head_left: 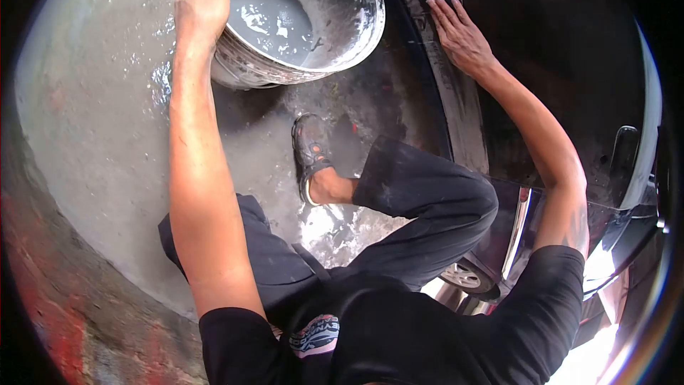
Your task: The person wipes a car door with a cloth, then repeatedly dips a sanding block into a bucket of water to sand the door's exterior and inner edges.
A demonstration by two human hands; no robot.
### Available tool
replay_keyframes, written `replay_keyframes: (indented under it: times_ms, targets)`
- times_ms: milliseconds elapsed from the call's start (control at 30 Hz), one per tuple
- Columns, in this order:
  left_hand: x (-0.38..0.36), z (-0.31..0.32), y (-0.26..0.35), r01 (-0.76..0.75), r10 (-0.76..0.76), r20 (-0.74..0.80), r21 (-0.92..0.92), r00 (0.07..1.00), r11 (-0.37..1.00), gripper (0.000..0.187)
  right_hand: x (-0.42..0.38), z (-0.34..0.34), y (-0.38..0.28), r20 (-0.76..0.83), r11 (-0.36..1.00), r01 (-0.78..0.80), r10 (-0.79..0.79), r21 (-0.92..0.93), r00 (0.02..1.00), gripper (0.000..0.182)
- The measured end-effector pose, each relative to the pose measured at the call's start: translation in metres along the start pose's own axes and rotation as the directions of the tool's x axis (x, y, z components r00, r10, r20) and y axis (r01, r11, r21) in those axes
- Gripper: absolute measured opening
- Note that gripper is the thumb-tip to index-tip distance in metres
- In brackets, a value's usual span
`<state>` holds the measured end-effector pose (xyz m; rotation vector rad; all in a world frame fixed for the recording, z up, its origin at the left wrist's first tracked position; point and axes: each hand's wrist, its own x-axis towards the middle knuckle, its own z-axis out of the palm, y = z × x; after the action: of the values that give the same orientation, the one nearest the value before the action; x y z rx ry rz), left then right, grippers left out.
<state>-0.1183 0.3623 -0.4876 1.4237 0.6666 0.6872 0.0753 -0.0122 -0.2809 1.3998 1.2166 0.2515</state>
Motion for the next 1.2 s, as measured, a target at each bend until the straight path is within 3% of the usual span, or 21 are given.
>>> replay_keyframes:
  times_ms: [133, 200, 300, 333, 367, 467, 500, 533, 567, 600, 633, 700, 733, 800, 867, 933, 1000, 1033, 1100, 1167, 1200]
  targets:
    - [-0.006, 0.002, 0.017, 0.079, -0.079, -0.005, -0.030, 0.997, 0.996, 0.054, -0.027, -0.004, -0.012, -0.006, 0.995, -0.062, 0.062, 0.081, 0.998, 0.063]
    - [-0.006, -0.001, 0.020, 0.140, -0.142, -0.015, -0.076, 0.990, 0.987, 0.054, -0.080, -0.009, -0.035, 0.146, 0.999, 0.016, -0.023, 0.050, 0.989, 0.064]
    - [-0.004, 0.003, 0.003, 0.094, -0.093, 0.013, -0.137, 0.996, 0.986, 0.055, -0.118, -0.005, -0.035, 0.153, 0.987, 0.076, -0.098, 0.140, 0.983, 0.064]
    - [-0.005, 0.006, -0.005, -0.054, 0.052, -0.030, -0.077, 0.998, 0.996, 0.051, -0.116, -0.009, -0.030, 0.175, 0.971, 0.100, -0.139, 0.218, 0.975, 0.064]
    - [-0.002, 0.006, -0.008, -0.203, 0.202, -0.062, -0.005, 0.977, 0.979, 0.048, -0.097, 0.002, -0.015, 0.086, 0.960, 0.163, -0.187, 0.228, 0.979, 0.062]
    - [0.004, 0.007, -0.012, -0.210, 0.205, -0.055, -0.109, 0.977, 0.972, 0.048, 0.006, -0.002, 0.008, -0.102, 0.991, 0.049, -0.036, 0.126, 0.994, 0.058]
    - [-0.003, 0.007, -0.007, -0.119, 0.103, -0.082, -0.223, 0.991, 0.967, 0.045, 0.037, 0.006, 0.015, -0.051, 1.000, 0.002, -0.001, 0.027, 0.999, 0.061]
    - [-0.012, -0.011, 0.005, -0.109, 0.095, -0.074, -0.218, 0.993, 0.970, 0.045, 0.034, 0.006, 0.012, -0.046, 0.999, 0.008, -0.006, 0.037, 0.999, 0.061]
    - [-0.018, -0.039, 0.028, -0.045, 0.162, 0.211, -0.471, 0.964, 0.881, 0.043, 0.026, 0.003, 0.009, -0.093, 0.996, -0.049, 0.056, 0.076, 0.994, 0.063]
    - [-0.024, -0.052, 0.038, 0.109, 0.281, 0.450, -0.666, 0.847, 0.738, 0.041, 0.011, -0.003, 0.003, -0.129, 0.989, -0.095, 0.110, 0.117, 0.985, 0.064]
    - [-0.009, 0.004, 0.009, -0.092, 0.076, -0.072, -0.256, 0.995, 0.962, 0.039, -0.025, -0.009, -0.009, -0.012, 0.992, -0.096, 0.097, 0.086, 0.995, 0.067]
    - [-0.009, 0.011, 0.015, -0.159, 0.134, -0.121, -0.231, 0.984, 0.960, 0.039, -0.113, 0.003, -0.039, 0.153, 0.994, 0.004, -0.021, 0.107, 0.988, 0.067]
    - [-0.007, 0.011, 0.017, -0.230, 0.198, -0.172, -0.196, 0.965, 0.953, 0.039, -0.150, 0.020, -0.046, 0.062, 0.989, 0.035, -0.044, 0.141, 0.997, 0.066]
    - [0.001, 0.014, -0.003, -0.275, 0.238, -0.195, -0.191, 0.952, 0.942, 0.039, -0.144, 0.011, -0.030, 0.113, 0.965, 0.074, -0.105, 0.250, 0.988, 0.065]
    - [0.001, 0.013, -0.005, -0.313, 0.276, -0.198, -0.189, 0.940, 0.931, 0.039, -0.079, -0.011, 0.001, 0.132, 0.975, 0.118, -0.144, 0.191, 0.981, 0.063]
    - [-0.011, 0.001, 0.009, -0.190, 0.177, -0.094, -0.148, 0.980, 0.971, 0.035, 0.008, -0.016, 0.022, -0.046, 1.000, -0.001, 0.002, 0.014, 0.999, 0.061]
    - [-0.013, 0.003, 0.007, -0.216, 0.193, -0.117, -0.230, 0.974, 0.949, 0.033, 0.065, -0.003, 0.037, -0.151, 0.991, -0.108, 0.119, 0.079, 0.981, 0.069]
    - [-0.014, 0.006, 0.008, -0.249, 0.216, -0.136, -0.315, 0.967, 0.916, 0.031, 0.049, 0.000, 0.029, -0.135, 0.990, -0.109, 0.120, 0.087, 0.984, 0.069]
    - [-0.019, 0.008, 0.020, -0.196, 0.168, -0.117, -0.294, 0.979, 0.936, 0.030, -0.013, -0.016, 0.010, -0.050, 0.994, -0.100, 0.102, 0.032, 0.994, 0.071]
    - [-0.005, 0.006, 0.008, -0.212, 0.194, -0.097, -0.254, 0.976, 0.944, 0.034, -0.099, -0.021, -0.023, 0.252, 0.994, 0.028, -0.054, 0.105, 0.966, 0.071]
    - [-0.003, 0.012, 0.003, -0.213, 0.194, -0.097, -0.262, 0.976, 0.941, 0.034, -0.143, 0.013, -0.035, 0.051, 0.982, 0.073, -0.084, 0.176, 0.995, 0.072]
